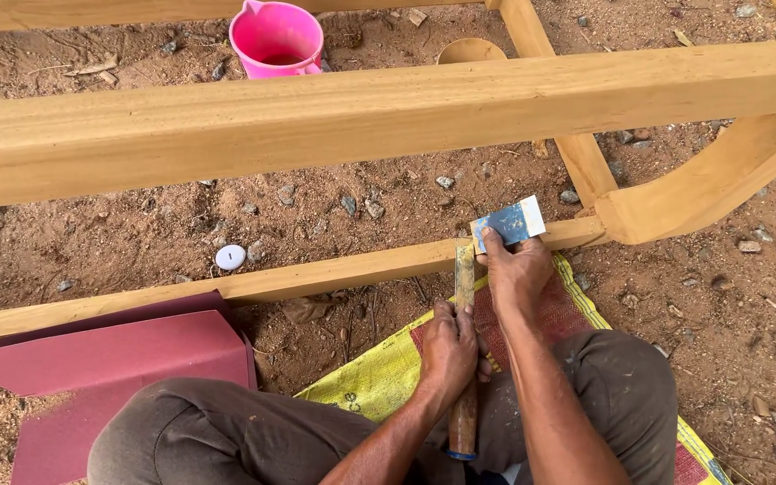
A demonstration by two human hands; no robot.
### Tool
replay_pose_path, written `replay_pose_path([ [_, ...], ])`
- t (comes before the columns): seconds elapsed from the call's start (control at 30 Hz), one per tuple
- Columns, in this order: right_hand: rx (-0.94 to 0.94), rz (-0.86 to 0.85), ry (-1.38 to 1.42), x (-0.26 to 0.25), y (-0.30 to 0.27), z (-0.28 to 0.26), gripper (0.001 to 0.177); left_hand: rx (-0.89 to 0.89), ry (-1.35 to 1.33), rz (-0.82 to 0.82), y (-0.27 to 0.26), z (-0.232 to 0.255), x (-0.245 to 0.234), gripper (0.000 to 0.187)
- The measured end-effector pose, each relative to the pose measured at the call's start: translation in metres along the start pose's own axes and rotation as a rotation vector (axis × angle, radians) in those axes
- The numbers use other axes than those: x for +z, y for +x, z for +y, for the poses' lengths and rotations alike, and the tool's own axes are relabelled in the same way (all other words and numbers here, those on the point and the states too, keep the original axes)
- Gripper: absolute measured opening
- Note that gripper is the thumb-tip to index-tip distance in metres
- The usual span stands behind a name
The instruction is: The recorder is sanding and scraping a piece of wooden furniture in an outdoor workshop area.
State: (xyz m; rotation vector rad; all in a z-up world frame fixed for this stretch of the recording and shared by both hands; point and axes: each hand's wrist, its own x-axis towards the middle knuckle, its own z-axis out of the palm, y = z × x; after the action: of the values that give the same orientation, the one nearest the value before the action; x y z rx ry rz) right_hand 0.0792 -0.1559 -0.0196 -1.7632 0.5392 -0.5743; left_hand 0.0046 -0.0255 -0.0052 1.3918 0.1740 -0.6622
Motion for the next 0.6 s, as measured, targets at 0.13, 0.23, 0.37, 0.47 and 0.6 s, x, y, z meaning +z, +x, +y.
replay_pose_path([
  [0.13,-0.06,0.034,-0.062,0.004,-0.001,0.002,0.011,-0.018,-0.003,-0.034,0.001,-0.002,0.0,0.022],
  [0.23,-0.027,0.039,-0.256,0.001,0.0,-0.002,0.008,0.019,0.031,-0.039,0.007,-0.012,0.003,0.02],
  [0.37,-0.016,-0.046,-0.197,-0.006,0.007,0.0,0.009,0.054,0.047,-0.042,0.009,-0.012,0.004,0.022],
  [0.47,0.006,-0.106,-0.162,-0.01,0.016,0.007,0.012,0.047,0.04,-0.06,0.009,-0.01,0.003,0.023],
  [0.6,0.148,-0.178,-0.311,-0.013,0.03,-0.002,0.016,0.027,0.049,-0.065,0.007,-0.005,0.002,0.024],
])
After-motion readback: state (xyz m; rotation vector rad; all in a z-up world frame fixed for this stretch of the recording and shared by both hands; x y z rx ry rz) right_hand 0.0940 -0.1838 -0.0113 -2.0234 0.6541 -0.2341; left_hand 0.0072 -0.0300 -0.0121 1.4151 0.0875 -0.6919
